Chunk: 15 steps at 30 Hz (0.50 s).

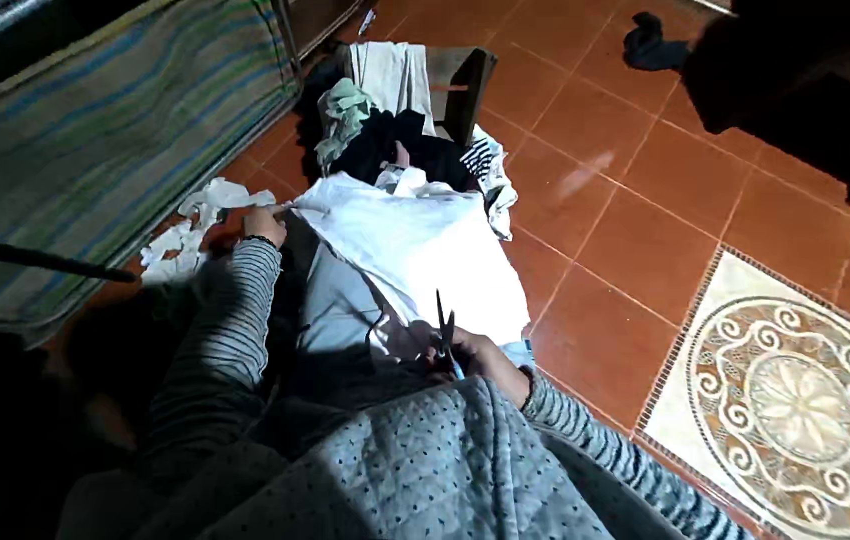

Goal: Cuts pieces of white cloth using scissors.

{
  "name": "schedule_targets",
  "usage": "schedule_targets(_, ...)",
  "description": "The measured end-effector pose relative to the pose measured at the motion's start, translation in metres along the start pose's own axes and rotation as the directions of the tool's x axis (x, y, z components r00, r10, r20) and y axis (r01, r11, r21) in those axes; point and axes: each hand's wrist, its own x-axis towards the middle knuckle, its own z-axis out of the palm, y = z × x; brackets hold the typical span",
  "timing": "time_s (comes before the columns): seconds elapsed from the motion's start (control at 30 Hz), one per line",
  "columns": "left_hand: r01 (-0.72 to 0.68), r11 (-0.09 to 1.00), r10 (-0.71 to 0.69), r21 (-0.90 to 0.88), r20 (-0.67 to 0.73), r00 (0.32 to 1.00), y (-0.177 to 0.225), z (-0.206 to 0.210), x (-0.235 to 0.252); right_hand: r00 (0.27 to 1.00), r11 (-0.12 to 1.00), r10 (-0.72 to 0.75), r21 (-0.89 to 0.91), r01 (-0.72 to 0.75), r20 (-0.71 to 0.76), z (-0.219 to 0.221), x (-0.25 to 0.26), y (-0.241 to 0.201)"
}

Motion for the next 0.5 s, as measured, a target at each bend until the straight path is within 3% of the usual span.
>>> schedule_targets(0.1,0.082,0.983,-0.082,-0.162,0.003,0.997,-0.005,0.014,-0.031,0.998,0.996,0.021,0.083,-0.026,0.061,-0.007,-0.001,-0.004)
schedule_targets(0.2,0.075,0.922,-0.041,-0.380,0.099,0.994,0.015,0.014,-0.087,0.999,0.996,-0.036,0.081,0.034,0.027,-0.016,-0.007,-0.005)
schedule_targets(0.37,0.289,0.649,0.061,-0.704,0.427,0.902,0.051,0.009,-0.175,0.999,0.999,-0.030,0.019,0.030,-0.013,-0.029,-0.025,0.001)
schedule_targets(0.43,0.315,0.568,0.122,-0.760,0.457,0.881,0.059,0.019,-0.195,1.000,1.000,0.019,-0.025,-0.019,-0.002,-0.035,-0.034,0.000)
schedule_targets(0.5,0.257,0.492,0.201,-0.832,0.396,0.896,0.063,0.038,-0.204,0.998,0.999,0.052,0.014,-0.052,0.028,-0.041,-0.039,-0.002)
